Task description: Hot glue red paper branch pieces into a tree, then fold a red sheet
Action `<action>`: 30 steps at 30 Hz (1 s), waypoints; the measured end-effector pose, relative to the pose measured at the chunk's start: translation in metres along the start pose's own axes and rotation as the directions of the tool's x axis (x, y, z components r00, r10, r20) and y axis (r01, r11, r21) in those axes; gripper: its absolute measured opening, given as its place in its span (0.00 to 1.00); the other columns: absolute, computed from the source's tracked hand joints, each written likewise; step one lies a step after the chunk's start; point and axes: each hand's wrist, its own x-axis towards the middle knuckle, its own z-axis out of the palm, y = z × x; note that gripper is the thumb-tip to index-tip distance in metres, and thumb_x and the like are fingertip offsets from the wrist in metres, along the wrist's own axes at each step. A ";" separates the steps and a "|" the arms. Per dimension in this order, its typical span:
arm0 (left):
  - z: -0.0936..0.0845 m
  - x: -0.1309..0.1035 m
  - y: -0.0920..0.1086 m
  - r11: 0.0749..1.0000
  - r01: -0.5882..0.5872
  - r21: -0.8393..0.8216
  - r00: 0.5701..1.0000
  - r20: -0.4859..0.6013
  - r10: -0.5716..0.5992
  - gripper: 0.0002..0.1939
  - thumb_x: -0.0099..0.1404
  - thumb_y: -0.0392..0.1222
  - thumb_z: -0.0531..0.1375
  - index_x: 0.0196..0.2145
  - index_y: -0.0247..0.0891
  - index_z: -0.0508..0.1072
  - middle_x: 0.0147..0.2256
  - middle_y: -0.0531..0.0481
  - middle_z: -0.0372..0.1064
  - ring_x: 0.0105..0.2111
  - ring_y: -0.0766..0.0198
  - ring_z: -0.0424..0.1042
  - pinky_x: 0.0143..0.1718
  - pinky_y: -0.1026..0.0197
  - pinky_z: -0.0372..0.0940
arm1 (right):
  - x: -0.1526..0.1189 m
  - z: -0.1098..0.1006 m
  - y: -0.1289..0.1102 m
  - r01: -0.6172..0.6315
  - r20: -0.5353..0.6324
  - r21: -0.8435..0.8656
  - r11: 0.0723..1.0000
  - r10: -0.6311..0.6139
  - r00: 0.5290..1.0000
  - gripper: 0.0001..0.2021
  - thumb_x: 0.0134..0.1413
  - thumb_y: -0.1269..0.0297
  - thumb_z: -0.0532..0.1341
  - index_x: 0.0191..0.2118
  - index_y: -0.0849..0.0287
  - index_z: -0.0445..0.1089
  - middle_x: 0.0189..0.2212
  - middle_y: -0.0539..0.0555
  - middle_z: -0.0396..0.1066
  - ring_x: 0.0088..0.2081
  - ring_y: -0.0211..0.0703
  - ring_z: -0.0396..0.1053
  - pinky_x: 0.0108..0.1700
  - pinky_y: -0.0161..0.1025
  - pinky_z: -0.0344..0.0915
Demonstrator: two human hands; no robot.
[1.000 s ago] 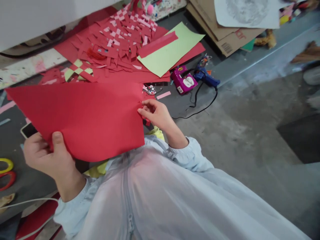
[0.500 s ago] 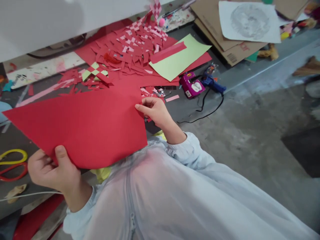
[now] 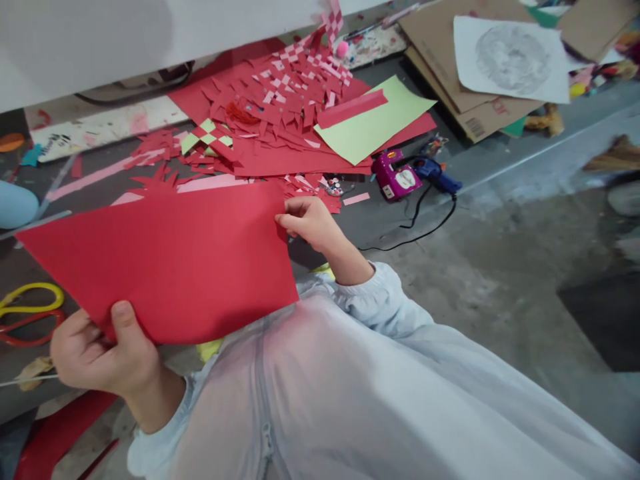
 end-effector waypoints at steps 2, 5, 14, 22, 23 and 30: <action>-0.002 0.005 0.001 1.000 -0.004 -0.008 1.000 0.004 0.004 0.28 0.40 0.55 0.60 0.43 0.56 0.73 0.33 0.47 0.71 0.31 0.46 0.71 0.21 0.51 0.59 | 0.000 0.000 0.000 -0.005 0.021 -0.018 1.000 0.005 1.000 0.07 0.40 0.61 0.61 0.23 0.58 0.67 0.19 0.46 0.63 0.19 0.30 0.55 0.22 0.33 0.53; -0.004 0.003 -0.006 0.998 -0.050 -0.032 0.994 -0.099 0.047 0.21 0.43 0.55 0.61 0.38 0.54 0.73 0.28 0.48 0.67 0.29 0.49 0.69 0.22 0.52 0.57 | 0.000 -0.002 -0.001 -0.011 0.033 -0.043 0.999 0.012 0.999 0.06 0.40 0.62 0.61 0.23 0.58 0.66 0.19 0.46 0.62 0.19 0.30 0.56 0.21 0.32 0.52; 0.014 -0.010 -0.041 0.915 -0.399 -0.057 0.644 -0.728 0.235 0.19 0.57 0.50 0.66 0.20 0.41 0.62 0.18 0.60 0.44 0.19 0.70 0.46 0.26 0.60 0.43 | 0.000 -0.004 -0.004 0.007 0.045 -0.221 0.975 0.003 0.999 0.03 0.36 0.66 0.57 0.20 0.59 0.64 0.19 0.47 0.62 0.24 0.34 0.59 0.26 0.34 0.54; 0.013 -0.011 -0.046 0.919 -0.392 -0.045 0.635 -0.736 0.235 0.13 0.55 0.50 0.68 0.30 0.38 0.76 0.21 0.56 0.53 0.22 0.66 0.55 0.28 0.59 0.49 | 0.000 -0.004 0.003 0.023 0.063 -0.220 0.975 -0.009 0.998 0.03 0.35 0.66 0.57 0.21 0.59 0.65 0.19 0.47 0.61 0.24 0.33 0.57 0.27 0.34 0.53; 0.013 -0.011 -0.046 0.920 -0.388 -0.051 0.638 -0.736 0.228 0.13 0.55 0.51 0.68 0.29 0.38 0.76 0.20 0.57 0.52 0.22 0.66 0.55 0.28 0.59 0.49 | 0.000 -0.004 0.004 0.025 0.064 -0.218 0.976 -0.012 0.998 0.03 0.35 0.66 0.57 0.21 0.59 0.64 0.19 0.47 0.61 0.24 0.33 0.57 0.27 0.34 0.54; 0.013 -0.011 -0.047 0.913 -0.404 -0.053 0.637 -0.733 0.239 0.13 0.55 0.50 0.68 0.29 0.38 0.76 0.19 0.58 0.49 0.22 0.66 0.53 0.28 0.59 0.48 | -0.001 -0.006 0.002 0.008 0.079 -0.223 0.975 0.010 0.997 0.03 0.36 0.67 0.57 0.20 0.59 0.64 0.18 0.48 0.62 0.23 0.34 0.58 0.26 0.34 0.55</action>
